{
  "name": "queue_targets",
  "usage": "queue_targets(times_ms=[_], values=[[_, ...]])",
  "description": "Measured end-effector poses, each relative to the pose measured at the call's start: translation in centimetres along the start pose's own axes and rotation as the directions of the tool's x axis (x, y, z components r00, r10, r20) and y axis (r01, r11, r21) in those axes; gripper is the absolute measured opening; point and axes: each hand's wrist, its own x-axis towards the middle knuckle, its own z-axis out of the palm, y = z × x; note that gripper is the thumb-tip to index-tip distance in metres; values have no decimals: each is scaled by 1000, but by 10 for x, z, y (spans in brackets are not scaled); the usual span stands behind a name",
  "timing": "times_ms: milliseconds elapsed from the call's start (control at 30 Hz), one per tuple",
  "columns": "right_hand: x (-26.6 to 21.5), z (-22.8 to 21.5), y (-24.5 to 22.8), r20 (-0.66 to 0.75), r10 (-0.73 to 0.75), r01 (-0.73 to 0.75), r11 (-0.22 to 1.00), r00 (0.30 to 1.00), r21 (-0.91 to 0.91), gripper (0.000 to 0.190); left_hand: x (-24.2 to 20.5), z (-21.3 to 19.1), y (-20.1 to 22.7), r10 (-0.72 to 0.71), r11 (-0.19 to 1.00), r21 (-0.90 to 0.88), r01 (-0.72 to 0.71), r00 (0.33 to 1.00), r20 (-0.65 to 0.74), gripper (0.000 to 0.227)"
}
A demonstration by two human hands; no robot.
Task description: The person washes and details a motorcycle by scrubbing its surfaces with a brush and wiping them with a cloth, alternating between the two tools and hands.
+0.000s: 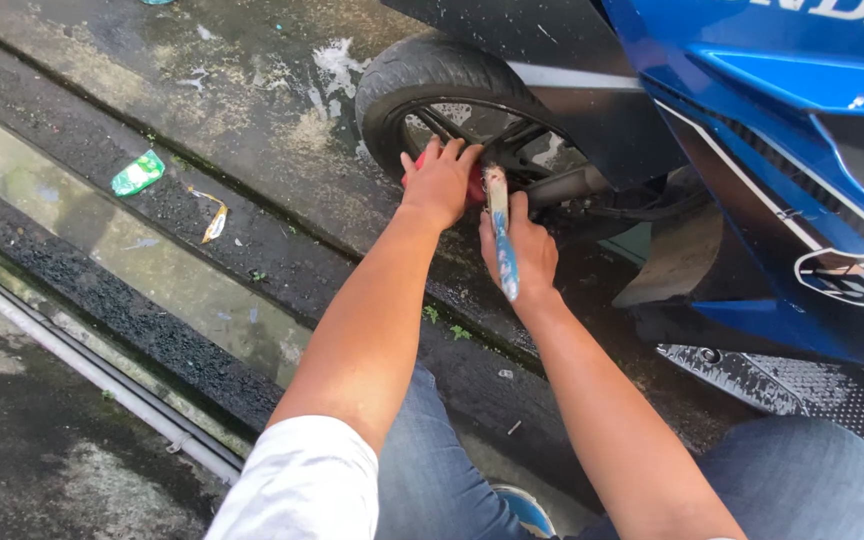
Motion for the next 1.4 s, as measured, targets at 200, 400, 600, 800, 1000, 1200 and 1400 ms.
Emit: queue_targets(times_ms=[200,400,600,800,1000,1200,1400], values=[[-6,-10,-17,-168,20,2,991,985,134,47,40,41,-20,6,993,-118,-17,996,-90,65],[-10,9,-1,-92,43,-36,996,995,77,50,36,38,-11,-36,988,-151,15,990,-138,53],[-14,7,7,-149,92,-85,995,985,50,54,38,42,-3,-87,980,-195,49,978,-192,40],[-5,-8,-14,-142,65,-50,993,988,110,48,30,25,7,-151,956,-277,102,975,-161,35],[-34,14,7,-108,47,-39,996,993,78,47,23,20,10,-179,942,-311,128,973,-143,33],[-11,-22,-27,-151,35,-5,981,988,192,46,29,24,8,-197,928,-349,132,967,-160,35],[-32,8,7,38,92,-97,982,995,160,35,40,39,4,-240,881,-444,165,964,-118,35]])
